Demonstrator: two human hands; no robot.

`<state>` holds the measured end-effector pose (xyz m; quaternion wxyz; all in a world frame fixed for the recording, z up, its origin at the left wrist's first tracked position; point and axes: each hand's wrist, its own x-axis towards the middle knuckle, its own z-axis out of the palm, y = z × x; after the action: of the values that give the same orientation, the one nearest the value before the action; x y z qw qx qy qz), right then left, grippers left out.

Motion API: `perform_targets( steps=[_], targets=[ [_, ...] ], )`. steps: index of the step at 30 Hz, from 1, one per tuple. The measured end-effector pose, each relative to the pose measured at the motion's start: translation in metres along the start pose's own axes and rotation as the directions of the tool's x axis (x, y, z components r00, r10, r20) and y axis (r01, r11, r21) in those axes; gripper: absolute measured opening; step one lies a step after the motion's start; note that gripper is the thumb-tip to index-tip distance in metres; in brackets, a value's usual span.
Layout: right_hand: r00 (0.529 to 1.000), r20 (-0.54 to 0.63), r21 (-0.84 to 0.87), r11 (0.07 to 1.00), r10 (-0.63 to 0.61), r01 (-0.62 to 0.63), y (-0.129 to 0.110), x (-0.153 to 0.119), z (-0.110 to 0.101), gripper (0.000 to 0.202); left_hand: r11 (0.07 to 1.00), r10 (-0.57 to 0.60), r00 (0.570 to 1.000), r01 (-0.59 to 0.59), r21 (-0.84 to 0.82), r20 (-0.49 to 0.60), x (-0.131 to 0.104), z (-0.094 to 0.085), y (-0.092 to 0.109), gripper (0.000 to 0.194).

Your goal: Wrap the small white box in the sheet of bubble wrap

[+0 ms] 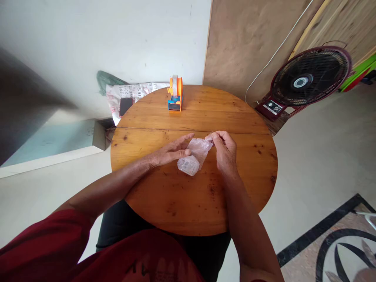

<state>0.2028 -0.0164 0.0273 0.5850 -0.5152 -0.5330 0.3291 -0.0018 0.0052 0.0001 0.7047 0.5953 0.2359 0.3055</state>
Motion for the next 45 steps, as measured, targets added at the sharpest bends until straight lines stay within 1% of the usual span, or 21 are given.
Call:
perform_targets(
  steps=[2, 4, 6, 8, 11, 14, 19, 22, 24, 26, 27, 28, 30, 32, 34, 36, 37, 40, 42, 43, 45],
  targets=[
    [1.0, -0.011, 0.104, 0.994, 0.027, -0.026, 0.005, 0.003, 0.001, 0.017, 0.999, -0.034, 0.998, 0.033, -0.018, -0.062, 0.001, -0.001, 0.002, 0.089],
    [0.999, -0.007, 0.161, 0.986, 0.047, -0.045, 0.01, 0.006, 0.003, 0.017, 0.999, -0.031, 0.997, 0.03, -0.021, -0.073, 0.002, -0.001, 0.002, 0.077],
    [0.998, -0.013, 0.177, 0.982, 0.063, -0.059, 0.015, 0.008, 0.004, 0.018, 0.999, -0.034, 0.998, 0.033, -0.032, -0.056, 0.003, -0.002, 0.002, 0.063],
    [0.997, -0.022, 0.181, 0.981, 0.075, -0.07, 0.017, 0.011, 0.006, 0.018, 0.997, -0.059, 0.996, 0.057, -0.043, -0.066, 0.004, -0.003, 0.001, 0.053],
    [0.997, -0.032, 0.182, 0.981, 0.073, -0.066, 0.014, 0.015, 0.007, 0.018, 0.994, -0.071, 0.993, 0.062, -0.091, -0.099, 0.006, -0.003, 0.0, 0.047],
    [0.997, 0.008, 0.128, 0.988, 0.082, -0.082, 0.002, 0.022, 0.006, 0.014, 0.988, -0.071, 0.993, 0.057, -0.14, -0.095, 0.007, -0.002, 0.0, 0.046],
    [0.979, 0.167, -0.061, 0.992, 0.119, -0.11, -0.016, 0.049, 0.003, 0.012, 0.98, -0.098, 0.99, 0.079, -0.183, -0.098, 0.007, -0.002, 0.001, 0.046],
    [0.963, 0.223, -0.114, 0.986, 0.148, -0.125, -0.014, 0.066, 0.007, 0.012, 0.979, -0.091, 0.977, 0.053, -0.195, -0.191, 0.008, -0.005, 0.0, 0.043],
    [0.975, 0.165, -0.154, 0.981, 0.146, -0.121, -0.011, 0.07, 0.011, 0.014, 0.98, -0.076, 0.956, 0.019, -0.196, -0.285, 0.01, -0.009, -0.002, 0.04],
    [0.995, 0.05, -0.229, 0.971, 0.084, -0.07, -0.013, 0.063, 0.015, 0.016, 0.981, -0.057, 0.93, -0.015, -0.193, -0.363, 0.013, -0.012, -0.005, 0.04],
    [1.0, -0.007, -0.271, 0.962, 0.027, -0.028, -0.015, 0.057, 0.016, 0.017, 0.981, -0.047, 0.919, -0.03, -0.189, -0.391, 0.014, -0.013, -0.006, 0.04],
    [1.0, -0.01, -0.32, 0.947, -0.024, 0.019, -0.018, 0.048, 0.018, 0.019, 0.982, -0.036, 0.911, -0.043, -0.181, -0.411, 0.015, -0.014, -0.007, 0.042],
    [0.998, 0.035, -0.378, 0.924, -0.044, 0.054, -0.023, 0.027, 0.021, 0.022, 0.985, -0.009, 0.908, -0.063, -0.159, -0.419, 0.016, -0.014, -0.007, 0.045],
    [0.988, 0.155, -0.397, 0.915, -0.013, 0.075, -0.024, 0.01, 0.027, 0.022, 0.986, 0.035, 0.916, -0.097, -0.135, -0.4, 0.016, -0.012, -0.005, 0.046],
    [0.973, 0.228, -0.427, 0.9, 0.017, 0.085, -0.02, -0.001, 0.035, 0.03, 0.985, 0.096, 0.921, -0.143, -0.099, -0.378, 0.015, -0.009, -0.003, 0.046],
    [0.965, 0.261, -0.45, 0.887, 0.025, 0.098, -0.016, -0.006, 0.042, 0.039, 0.982, 0.159, 0.911, -0.185, -0.032, -0.381, 0.013, -0.006, -0.001, 0.045],
    [0.963, 0.268, -0.451, 0.886, 0.021, 0.106, -0.014, -0.006, 0.044, 0.039, 0.981, 0.185, 0.902, -0.195, 0.013, -0.389, 0.012, -0.005, 0.0, 0.044],
    [0.961, 0.277, -0.398, 0.908, -0.017, 0.131, -0.011, -0.005, 0.045, 0.029, 0.975, 0.221, 0.889, -0.196, 0.104, -0.401, 0.009, -0.003, 0.002, 0.041],
    [0.968, 0.252, -0.327, 0.94, -0.016, 0.1, -0.008, -0.003, 0.04, 0.032, 0.982, 0.187, 0.894, -0.184, 0.047, -0.407, 0.008, -0.003, 0.004, 0.042],
    [0.976, 0.218, -0.274, 0.96, 0.007, 0.054, -0.006, -0.001, 0.037, 0.033, 0.984, 0.149, 0.894, -0.175, -0.024, -0.422, 0.008, -0.004, 0.004, 0.043],
    [0.986, 0.129, -0.124, 0.989, 0.102, -0.086, 0.001, 0.004, 0.03, 0.034, 0.967, 0.036, 0.886, -0.148, -0.209, -0.461, 0.01, -0.007, 0.006, 0.043]
  ],
)
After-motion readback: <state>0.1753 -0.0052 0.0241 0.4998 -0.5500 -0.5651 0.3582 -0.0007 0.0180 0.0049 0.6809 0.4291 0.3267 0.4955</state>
